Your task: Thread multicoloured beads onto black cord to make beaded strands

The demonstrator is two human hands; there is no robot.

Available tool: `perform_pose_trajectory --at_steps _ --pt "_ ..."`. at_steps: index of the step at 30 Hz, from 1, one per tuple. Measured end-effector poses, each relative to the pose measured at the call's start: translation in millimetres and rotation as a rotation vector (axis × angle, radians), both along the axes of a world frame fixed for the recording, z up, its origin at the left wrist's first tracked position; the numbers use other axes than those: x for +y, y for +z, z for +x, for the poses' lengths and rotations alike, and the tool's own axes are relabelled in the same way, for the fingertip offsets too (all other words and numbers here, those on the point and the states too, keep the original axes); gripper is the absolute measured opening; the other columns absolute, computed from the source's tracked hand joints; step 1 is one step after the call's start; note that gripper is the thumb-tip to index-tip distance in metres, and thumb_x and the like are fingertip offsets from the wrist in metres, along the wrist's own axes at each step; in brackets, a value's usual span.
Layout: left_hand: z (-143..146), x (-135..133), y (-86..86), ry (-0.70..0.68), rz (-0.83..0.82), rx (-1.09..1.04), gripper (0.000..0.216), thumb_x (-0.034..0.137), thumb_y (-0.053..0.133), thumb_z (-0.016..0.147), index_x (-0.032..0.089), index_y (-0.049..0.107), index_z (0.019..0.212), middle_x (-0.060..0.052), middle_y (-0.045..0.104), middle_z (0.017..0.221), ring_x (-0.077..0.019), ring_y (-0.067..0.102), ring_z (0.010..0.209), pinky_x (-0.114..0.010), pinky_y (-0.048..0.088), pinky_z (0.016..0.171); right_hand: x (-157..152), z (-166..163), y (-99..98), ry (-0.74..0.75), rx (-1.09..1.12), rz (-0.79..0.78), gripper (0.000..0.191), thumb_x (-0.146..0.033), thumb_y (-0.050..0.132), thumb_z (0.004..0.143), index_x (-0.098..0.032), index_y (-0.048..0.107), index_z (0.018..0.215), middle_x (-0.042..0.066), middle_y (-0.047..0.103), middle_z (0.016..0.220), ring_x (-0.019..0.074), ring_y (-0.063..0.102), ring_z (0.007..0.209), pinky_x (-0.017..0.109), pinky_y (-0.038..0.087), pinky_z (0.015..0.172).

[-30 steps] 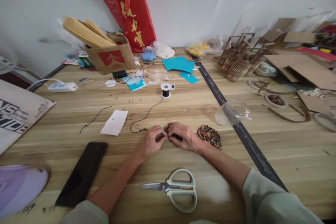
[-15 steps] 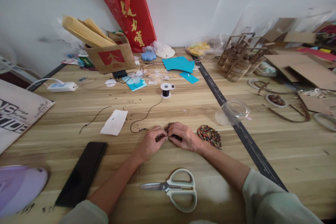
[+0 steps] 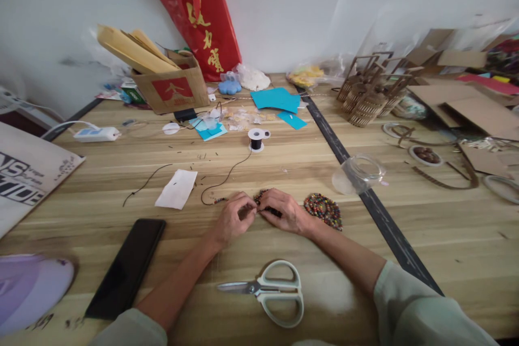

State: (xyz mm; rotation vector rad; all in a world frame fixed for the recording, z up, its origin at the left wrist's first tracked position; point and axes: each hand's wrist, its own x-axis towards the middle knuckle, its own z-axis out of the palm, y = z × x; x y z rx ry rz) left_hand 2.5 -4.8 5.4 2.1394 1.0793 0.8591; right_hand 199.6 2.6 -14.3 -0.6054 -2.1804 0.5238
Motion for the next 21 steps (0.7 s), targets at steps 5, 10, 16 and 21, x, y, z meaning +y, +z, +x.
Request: perform_pose_trajectory --at_steps 5,10,16,21 --pt "0.3 -0.4 1.6 -0.006 0.090 0.060 0.009 0.010 0.055 0.075 0.017 0.057 0.071 -0.003 0.059 0.071 -0.0182 0.052 0.075 -0.031 0.044 0.072 0.0 0.5 -1.5 -0.007 0.005 -0.006 0.006 -0.018 0.056 0.090 -0.019 0.058 0.095 0.010 0.065 0.093 0.0198 0.060 0.091 0.037 0.052 0.085" --pt "0.8 -1.2 0.7 -0.017 0.121 0.103 0.008 0.010 0.057 0.074 0.018 0.057 0.070 -0.003 0.059 0.069 -0.0185 0.052 0.073 -0.032 0.043 0.074 0.1 0.6 -2.6 -0.013 0.004 -0.011 0.006 -0.017 0.056 0.089 -0.019 0.058 0.095 0.010 0.065 0.092 0.0204 0.060 0.092 0.037 0.053 0.085" --pt "1.6 0.2 -0.7 -0.015 0.113 0.087 0.012 0.007 0.058 0.074 0.018 0.058 0.069 -0.003 0.061 0.070 -0.0185 0.053 0.075 -0.032 0.042 0.074 -0.4 0.2 -0.2 -0.008 -0.007 -0.013 0.005 -0.017 0.055 0.090 -0.019 0.058 0.094 0.009 0.064 0.091 0.0199 0.060 0.090 0.036 0.052 0.085" --pt "1.8 2.0 -3.8 -0.012 0.096 0.057 0.011 0.008 0.062 0.076 0.017 0.059 0.069 -0.003 0.063 0.072 -0.0186 0.054 0.076 -0.032 0.042 0.075 -0.1 0.2 -1.4 -0.007 0.002 -0.010 0.005 -0.016 0.056 0.089 -0.018 0.058 0.094 0.009 0.064 0.091 0.0194 0.060 0.090 0.036 0.052 0.085"
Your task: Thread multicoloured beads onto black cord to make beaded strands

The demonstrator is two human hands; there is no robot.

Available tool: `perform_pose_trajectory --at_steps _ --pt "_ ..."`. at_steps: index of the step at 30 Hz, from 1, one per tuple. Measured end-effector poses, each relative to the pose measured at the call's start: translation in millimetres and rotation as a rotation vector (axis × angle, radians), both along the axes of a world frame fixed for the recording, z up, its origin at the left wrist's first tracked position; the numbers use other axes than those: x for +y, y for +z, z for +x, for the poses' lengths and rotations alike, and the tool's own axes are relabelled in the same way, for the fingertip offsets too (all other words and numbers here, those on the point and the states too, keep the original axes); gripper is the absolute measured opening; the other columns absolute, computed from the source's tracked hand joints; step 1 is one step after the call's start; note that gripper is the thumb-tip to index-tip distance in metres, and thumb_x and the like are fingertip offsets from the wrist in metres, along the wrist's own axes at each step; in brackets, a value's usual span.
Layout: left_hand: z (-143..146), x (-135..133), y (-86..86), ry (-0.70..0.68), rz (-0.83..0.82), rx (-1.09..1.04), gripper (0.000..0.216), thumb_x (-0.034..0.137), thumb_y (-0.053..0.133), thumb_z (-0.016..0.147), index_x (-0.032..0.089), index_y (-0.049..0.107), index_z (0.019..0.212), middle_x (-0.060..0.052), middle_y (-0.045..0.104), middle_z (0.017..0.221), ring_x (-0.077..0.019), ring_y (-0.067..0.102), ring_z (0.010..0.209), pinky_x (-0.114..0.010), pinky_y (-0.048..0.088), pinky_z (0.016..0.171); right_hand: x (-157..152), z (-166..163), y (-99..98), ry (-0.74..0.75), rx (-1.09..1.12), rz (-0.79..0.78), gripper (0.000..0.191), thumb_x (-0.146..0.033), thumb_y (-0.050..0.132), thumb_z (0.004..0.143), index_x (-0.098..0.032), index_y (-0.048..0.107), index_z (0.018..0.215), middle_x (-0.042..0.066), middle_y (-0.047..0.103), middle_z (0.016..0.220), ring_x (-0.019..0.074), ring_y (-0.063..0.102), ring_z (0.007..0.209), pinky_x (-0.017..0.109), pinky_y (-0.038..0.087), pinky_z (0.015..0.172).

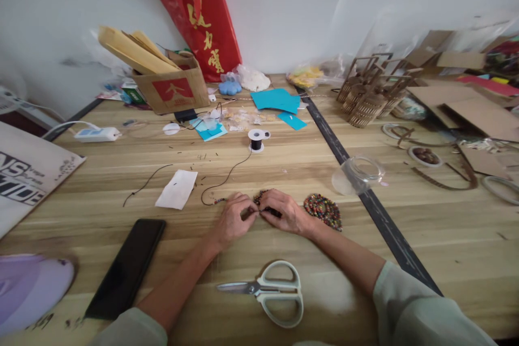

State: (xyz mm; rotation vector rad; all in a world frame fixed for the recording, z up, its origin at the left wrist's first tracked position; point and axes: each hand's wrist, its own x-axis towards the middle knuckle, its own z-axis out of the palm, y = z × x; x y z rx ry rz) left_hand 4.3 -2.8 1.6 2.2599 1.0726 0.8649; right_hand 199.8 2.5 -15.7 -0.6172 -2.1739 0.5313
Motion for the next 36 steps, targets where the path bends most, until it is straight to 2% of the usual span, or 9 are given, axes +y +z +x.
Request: perform_pose_trajectory --at_steps 6,14,25,33,36 --pt "-1 1 -1.8 -0.001 -0.033 -0.017 0.010 0.010 0.063 0.078 0.017 0.062 0.072 -0.003 0.064 0.073 -0.0190 0.055 0.078 -0.032 0.043 0.074 0 0 0.9 0.014 0.003 -0.002 0.006 -0.018 0.055 0.092 -0.018 0.060 0.094 0.009 0.065 0.091 0.0193 0.060 0.090 0.037 0.053 0.084" --pt "0 0 0.6 -0.001 -0.069 -0.017 0.010 0.009 0.060 0.078 0.017 0.063 0.073 -0.004 0.064 0.074 -0.0191 0.056 0.078 -0.032 0.045 0.074 -2 2 11.2 0.023 -0.031 -0.020 0.011 -0.023 0.052 0.094 -0.018 0.062 0.093 0.009 0.064 0.088 0.0193 0.059 0.087 0.035 0.053 0.079" --pt "-1 1 -1.4 0.007 -0.065 -0.057 0.011 0.007 0.058 0.076 0.017 0.063 0.075 -0.005 0.064 0.075 -0.0190 0.057 0.078 -0.031 0.046 0.074 1 2 4.5 0.025 0.015 -0.013 0.016 -0.023 0.048 0.096 -0.017 0.063 0.097 0.010 0.067 0.089 0.0197 0.060 0.089 0.037 0.053 0.082" --pt "-4 -2 7.8 0.009 -0.168 -0.118 0.029 0.004 0.051 0.076 0.017 0.067 0.095 -0.007 0.066 0.090 -0.0192 0.060 0.088 -0.031 0.049 0.079 -1 6 5.1 0.001 0.034 -0.008 0.017 -0.022 0.048 0.096 -0.018 0.063 0.103 0.011 0.064 0.097 0.0205 0.058 0.097 0.037 0.053 0.084" --pt "-4 -2 8.2 0.003 -0.200 -0.139 0.025 0.007 0.053 0.078 0.016 0.068 0.095 -0.007 0.066 0.090 -0.0192 0.061 0.088 -0.030 0.050 0.079 -2 5 8.3 -0.014 0.038 -0.007 0.017 -0.022 0.049 0.096 -0.019 0.064 0.103 0.011 0.064 0.097 0.0206 0.058 0.097 0.037 0.054 0.083"
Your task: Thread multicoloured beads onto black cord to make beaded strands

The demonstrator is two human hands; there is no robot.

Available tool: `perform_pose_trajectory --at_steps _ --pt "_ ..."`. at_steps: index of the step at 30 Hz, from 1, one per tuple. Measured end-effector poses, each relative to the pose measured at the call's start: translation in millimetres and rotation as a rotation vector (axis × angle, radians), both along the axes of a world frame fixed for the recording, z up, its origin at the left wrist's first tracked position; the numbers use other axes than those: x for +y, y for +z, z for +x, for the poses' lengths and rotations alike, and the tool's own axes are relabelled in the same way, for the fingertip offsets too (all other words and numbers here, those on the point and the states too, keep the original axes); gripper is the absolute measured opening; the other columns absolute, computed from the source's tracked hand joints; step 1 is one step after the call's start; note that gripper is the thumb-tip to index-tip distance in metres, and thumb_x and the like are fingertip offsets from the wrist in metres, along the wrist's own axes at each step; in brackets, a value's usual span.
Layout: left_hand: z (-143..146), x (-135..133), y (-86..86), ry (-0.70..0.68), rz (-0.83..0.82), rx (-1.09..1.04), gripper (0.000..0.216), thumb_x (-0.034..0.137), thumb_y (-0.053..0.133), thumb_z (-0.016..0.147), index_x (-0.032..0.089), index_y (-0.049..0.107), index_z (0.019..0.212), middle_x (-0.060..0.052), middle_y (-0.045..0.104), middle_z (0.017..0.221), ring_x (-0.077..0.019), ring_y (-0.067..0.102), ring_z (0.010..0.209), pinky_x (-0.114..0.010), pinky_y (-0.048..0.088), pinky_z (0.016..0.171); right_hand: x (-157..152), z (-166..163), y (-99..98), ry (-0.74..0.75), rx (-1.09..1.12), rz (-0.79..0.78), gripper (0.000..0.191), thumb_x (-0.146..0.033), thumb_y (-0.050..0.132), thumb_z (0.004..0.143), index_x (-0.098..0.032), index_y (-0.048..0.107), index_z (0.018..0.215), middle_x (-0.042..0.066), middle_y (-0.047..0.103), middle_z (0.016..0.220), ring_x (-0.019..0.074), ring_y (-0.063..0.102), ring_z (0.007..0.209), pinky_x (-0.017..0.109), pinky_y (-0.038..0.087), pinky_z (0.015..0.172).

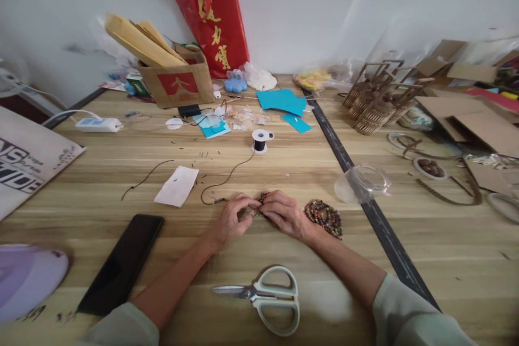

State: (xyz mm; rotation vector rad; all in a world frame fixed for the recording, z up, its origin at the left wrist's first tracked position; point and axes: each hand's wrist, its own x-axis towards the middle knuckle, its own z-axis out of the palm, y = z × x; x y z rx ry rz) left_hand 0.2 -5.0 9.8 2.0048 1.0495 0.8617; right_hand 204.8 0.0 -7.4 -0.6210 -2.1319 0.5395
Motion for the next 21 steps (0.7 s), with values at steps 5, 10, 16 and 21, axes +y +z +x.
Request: perform_pose_trajectory --at_steps 5,10,16,21 --pt "1.7 2.0 -6.2 0.007 -0.011 -0.005 0.007 0.015 0.064 0.078 0.015 0.069 0.084 -0.006 0.066 0.082 -0.0182 0.061 0.081 -0.029 0.049 0.075 -0.1 -1.3 1.8 -0.001 0.005 0.029 0.014 -0.021 0.051 0.095 -0.018 0.064 0.100 0.010 0.063 0.092 0.0199 0.058 0.092 0.036 0.054 0.081" --pt "1.4 2.7 -10.1 0.012 0.019 0.000 0.004 0.014 0.065 0.079 0.016 0.069 0.077 -0.004 0.066 0.076 -0.0175 0.060 0.078 -0.029 0.047 0.073 0.1 -2.3 1.2 -0.004 -0.005 0.025 0.011 -0.020 0.053 0.094 -0.018 0.063 0.099 0.010 0.063 0.090 0.0200 0.058 0.089 0.036 0.054 0.079" --pt "0.5 3.1 -8.5 0.031 -0.008 -0.059 0.004 0.013 0.066 0.077 0.015 0.068 0.074 -0.003 0.065 0.072 -0.0159 0.060 0.073 -0.026 0.045 0.070 -0.4 -3.0 0.3 -0.002 -0.024 0.006 0.012 -0.019 0.052 0.094 -0.018 0.061 0.101 0.010 0.063 0.091 0.0208 0.058 0.092 0.037 0.053 0.081" --pt "-2.0 4.8 -5.7 0.060 -0.052 -0.109 0.007 0.014 0.063 0.079 0.015 0.066 0.073 -0.001 0.064 0.072 -0.0142 0.059 0.071 -0.025 0.044 0.070 -1.2 -4.7 1.0 -0.029 -0.082 -0.003 0.015 -0.021 0.054 0.092 -0.018 0.060 0.105 0.011 0.061 0.099 0.0218 0.057 0.098 0.038 0.052 0.084"
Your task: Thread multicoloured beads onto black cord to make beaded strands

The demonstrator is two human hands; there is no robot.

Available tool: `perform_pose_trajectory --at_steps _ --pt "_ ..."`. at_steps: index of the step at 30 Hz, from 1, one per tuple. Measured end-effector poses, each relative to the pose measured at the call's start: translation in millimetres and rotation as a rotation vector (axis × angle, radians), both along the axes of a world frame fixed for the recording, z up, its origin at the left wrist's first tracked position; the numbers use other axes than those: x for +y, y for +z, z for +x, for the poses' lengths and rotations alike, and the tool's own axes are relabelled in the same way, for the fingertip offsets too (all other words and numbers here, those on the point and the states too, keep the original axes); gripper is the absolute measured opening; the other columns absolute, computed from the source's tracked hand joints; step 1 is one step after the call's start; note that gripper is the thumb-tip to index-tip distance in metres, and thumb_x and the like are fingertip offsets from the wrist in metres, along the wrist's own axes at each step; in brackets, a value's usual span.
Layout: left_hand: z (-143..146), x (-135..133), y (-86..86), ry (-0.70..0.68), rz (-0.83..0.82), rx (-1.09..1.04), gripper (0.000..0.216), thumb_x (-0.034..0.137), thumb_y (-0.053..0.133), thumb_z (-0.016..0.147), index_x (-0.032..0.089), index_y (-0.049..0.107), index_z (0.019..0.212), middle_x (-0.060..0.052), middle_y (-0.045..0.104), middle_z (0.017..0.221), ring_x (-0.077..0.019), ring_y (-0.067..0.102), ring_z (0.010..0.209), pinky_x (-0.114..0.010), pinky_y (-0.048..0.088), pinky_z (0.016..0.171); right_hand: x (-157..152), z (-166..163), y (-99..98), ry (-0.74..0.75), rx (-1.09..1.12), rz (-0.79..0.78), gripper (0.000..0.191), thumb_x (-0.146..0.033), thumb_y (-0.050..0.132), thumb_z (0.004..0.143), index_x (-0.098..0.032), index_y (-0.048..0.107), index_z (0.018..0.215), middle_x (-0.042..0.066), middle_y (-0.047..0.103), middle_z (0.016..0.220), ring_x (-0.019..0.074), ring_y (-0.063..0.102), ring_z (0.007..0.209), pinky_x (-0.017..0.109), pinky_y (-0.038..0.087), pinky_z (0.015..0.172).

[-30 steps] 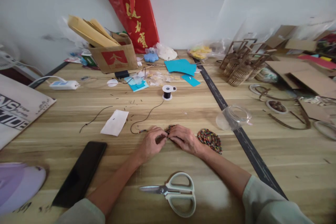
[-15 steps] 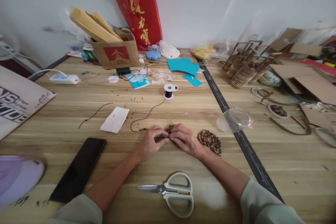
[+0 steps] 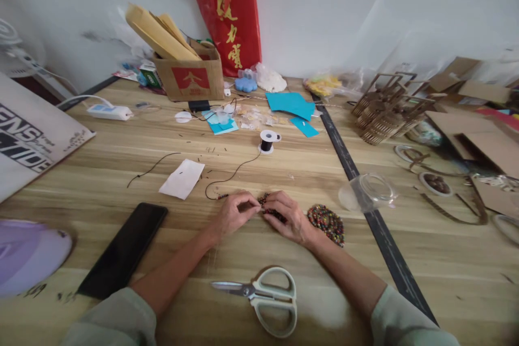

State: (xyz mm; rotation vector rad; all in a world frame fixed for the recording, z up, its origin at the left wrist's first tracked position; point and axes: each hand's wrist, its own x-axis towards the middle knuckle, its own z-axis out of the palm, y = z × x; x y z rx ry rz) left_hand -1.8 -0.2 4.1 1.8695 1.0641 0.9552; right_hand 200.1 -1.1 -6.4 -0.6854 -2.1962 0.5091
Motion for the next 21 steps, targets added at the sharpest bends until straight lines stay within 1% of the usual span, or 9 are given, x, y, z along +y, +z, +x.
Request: perform_pose_trajectory --at_steps 4,7,15,21 --pt "-0.1 0.2 1.5 -0.001 -0.001 -0.017 0.008 0.014 0.062 0.079 0.014 0.065 0.071 -0.002 0.064 0.073 -0.0144 0.059 0.073 -0.025 0.044 0.072 -0.5 -2.2 -0.6 0.000 -0.087 0.045 0.012 -0.019 0.055 0.090 -0.019 0.061 0.100 0.010 0.060 0.097 0.0227 0.055 0.099 0.040 0.051 0.085" --pt "1.0 -0.5 2.5 0.017 -0.004 -0.006 0.008 0.014 0.063 0.079 0.014 0.066 0.071 -0.002 0.065 0.072 -0.0145 0.059 0.073 -0.025 0.044 0.071 -0.4 -2.9 -2.4 0.005 -0.122 0.070 0.013 -0.018 0.056 0.088 -0.020 0.061 0.100 0.010 0.059 0.098 0.0232 0.055 0.101 0.042 0.050 0.088" --pt "1.4 -1.1 2.6 0.021 0.003 0.003 0.007 0.012 0.063 0.079 0.014 0.069 0.076 -0.002 0.068 0.074 -0.0143 0.060 0.072 -0.024 0.045 0.071 -1.1 -4.9 -1.5 0.022 -0.163 0.091 0.014 -0.015 0.054 0.088 -0.020 0.060 0.100 0.010 0.060 0.098 0.0236 0.054 0.105 0.043 0.048 0.091" --pt "1.4 -0.2 -1.4 0.017 0.025 0.001 0.007 0.012 0.063 0.078 0.014 0.068 0.075 -0.002 0.067 0.073 -0.0139 0.059 0.071 -0.024 0.044 0.070 -0.4 -6.4 0.9 0.027 -0.168 0.092 0.012 -0.016 0.051 0.092 -0.020 0.061 0.099 0.009 0.061 0.094 0.0226 0.055 0.102 0.042 0.049 0.090"
